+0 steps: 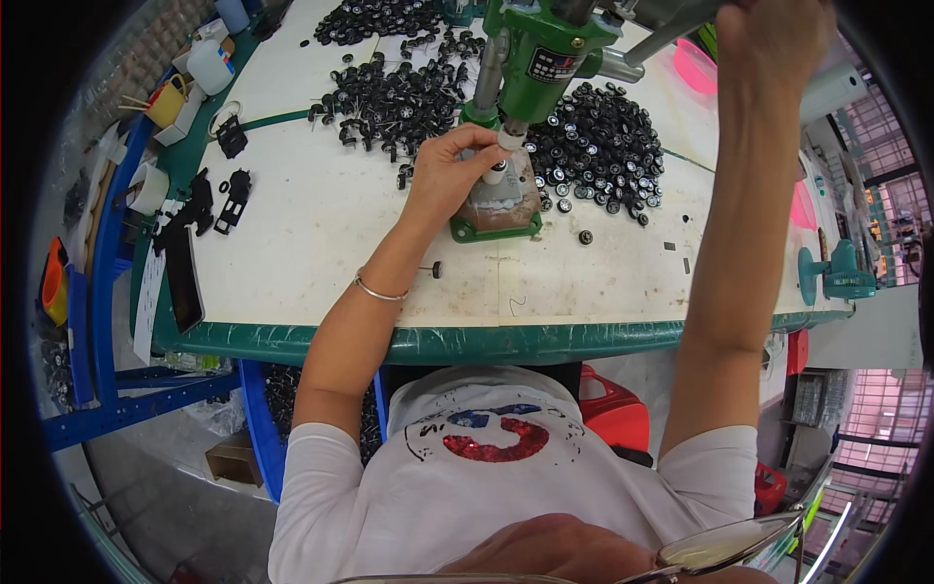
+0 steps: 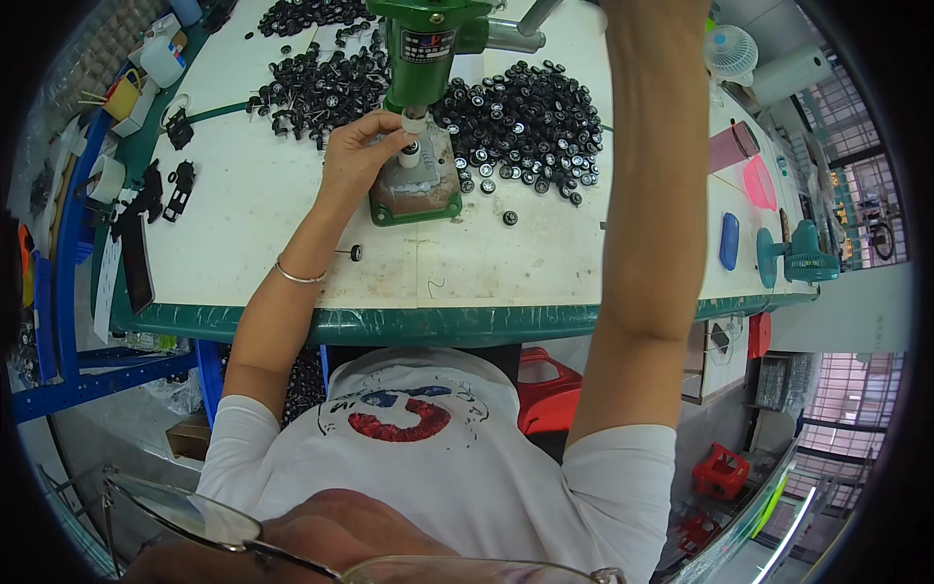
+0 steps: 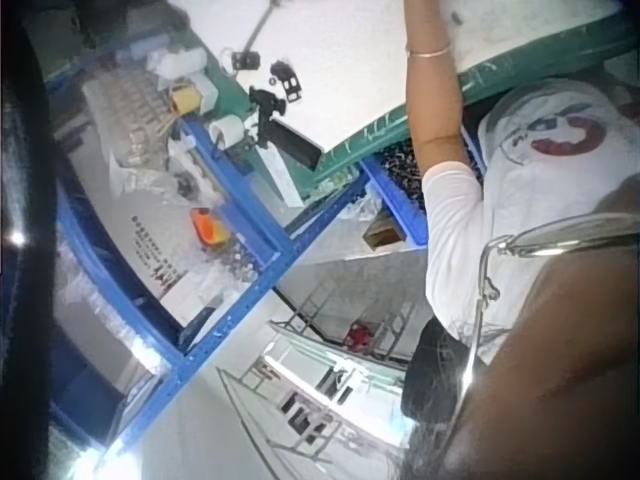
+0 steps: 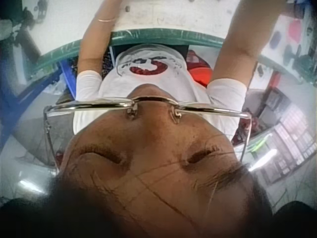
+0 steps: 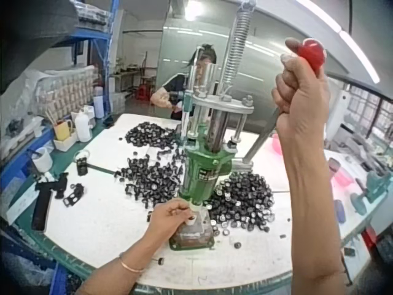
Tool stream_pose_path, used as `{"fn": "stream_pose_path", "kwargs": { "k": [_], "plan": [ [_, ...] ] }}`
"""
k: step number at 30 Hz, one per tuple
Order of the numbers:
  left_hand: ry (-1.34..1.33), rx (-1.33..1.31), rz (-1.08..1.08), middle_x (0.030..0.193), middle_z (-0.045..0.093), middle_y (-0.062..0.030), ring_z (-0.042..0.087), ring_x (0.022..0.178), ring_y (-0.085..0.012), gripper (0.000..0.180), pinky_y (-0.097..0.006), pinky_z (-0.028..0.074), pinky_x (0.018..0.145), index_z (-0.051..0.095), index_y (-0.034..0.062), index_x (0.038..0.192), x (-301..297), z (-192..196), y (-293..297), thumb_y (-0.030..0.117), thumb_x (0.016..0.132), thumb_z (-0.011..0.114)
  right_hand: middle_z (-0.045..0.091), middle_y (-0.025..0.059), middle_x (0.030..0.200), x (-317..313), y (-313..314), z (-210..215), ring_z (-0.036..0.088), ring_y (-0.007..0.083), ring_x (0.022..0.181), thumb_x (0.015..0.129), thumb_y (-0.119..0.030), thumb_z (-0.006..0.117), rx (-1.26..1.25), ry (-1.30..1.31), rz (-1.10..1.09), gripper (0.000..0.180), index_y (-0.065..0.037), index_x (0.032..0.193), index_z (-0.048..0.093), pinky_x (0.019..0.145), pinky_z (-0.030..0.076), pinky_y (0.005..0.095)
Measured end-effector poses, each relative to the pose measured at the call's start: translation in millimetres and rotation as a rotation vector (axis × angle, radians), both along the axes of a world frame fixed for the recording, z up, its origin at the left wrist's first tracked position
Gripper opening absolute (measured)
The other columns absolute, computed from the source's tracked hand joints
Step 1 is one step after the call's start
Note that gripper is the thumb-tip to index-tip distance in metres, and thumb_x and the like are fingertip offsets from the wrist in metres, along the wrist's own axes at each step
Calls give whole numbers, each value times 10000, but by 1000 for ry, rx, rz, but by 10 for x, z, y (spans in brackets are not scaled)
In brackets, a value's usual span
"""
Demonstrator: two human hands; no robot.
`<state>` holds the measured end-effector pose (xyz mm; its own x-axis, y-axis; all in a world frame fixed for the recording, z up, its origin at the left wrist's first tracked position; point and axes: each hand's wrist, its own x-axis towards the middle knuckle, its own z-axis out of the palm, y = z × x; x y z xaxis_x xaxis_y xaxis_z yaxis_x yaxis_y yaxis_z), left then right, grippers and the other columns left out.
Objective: Assembling small black plastic components using a manual press machine at a factory workbench.
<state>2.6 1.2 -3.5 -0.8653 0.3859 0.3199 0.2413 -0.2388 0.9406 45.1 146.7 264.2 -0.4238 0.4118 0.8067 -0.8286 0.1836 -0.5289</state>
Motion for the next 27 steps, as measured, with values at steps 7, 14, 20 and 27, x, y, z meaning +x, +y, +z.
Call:
{"fn": "stream_pose_path", "kwargs": {
  "k": [7, 14, 20, 27],
  "plan": [
    [-57, -11, -19, 838, 650, 15, 578, 772, -62, 205, -217, 468, 726, 705, 17, 968, -9, -22, -11, 75, 774, 734, 294, -96, 537, 269, -46, -243, 235, 20, 412, 849, -79, 563, 17, 251, -136, 326, 2, 1164, 542, 376, 189, 186],
    [-44, -11, -13, 839, 648, 12, 572, 788, -52, 335, -206, 470, 751, 668, 15, 1085, -31, 35, -20, 56, 761, 743, 303, -89, 549, 163, 20, -82, 244, 20, 414, 862, -59, 551, -49, 128, 11, 311, 5, 1167, 539, 377, 197, 186],
    [-78, -123, -21, 921, 651, -28, 610, 866, -94, 294, -232, 482, 789, 633, 10, 1105, -38, 148, -132, 25, 814, 674, 354, -85, 560, -717, 410, 108, 279, 22, 405, 838, -73, 579, -23, -224, 257, 88, -126, 804, 516, 361, 199, 207],
    [-415, 363, -93, 799, 566, -34, 605, 698, -150, 99, -248, 474, 699, 546, 28, 899, 63, 133, -773, 16, 805, 573, 445, -53, 631, -1232, 804, -136, 403, 60, 469, 862, -135, 602, -346, -711, 685, 64, -103, 888, 553, 408, 305, 214]
  ]
}}
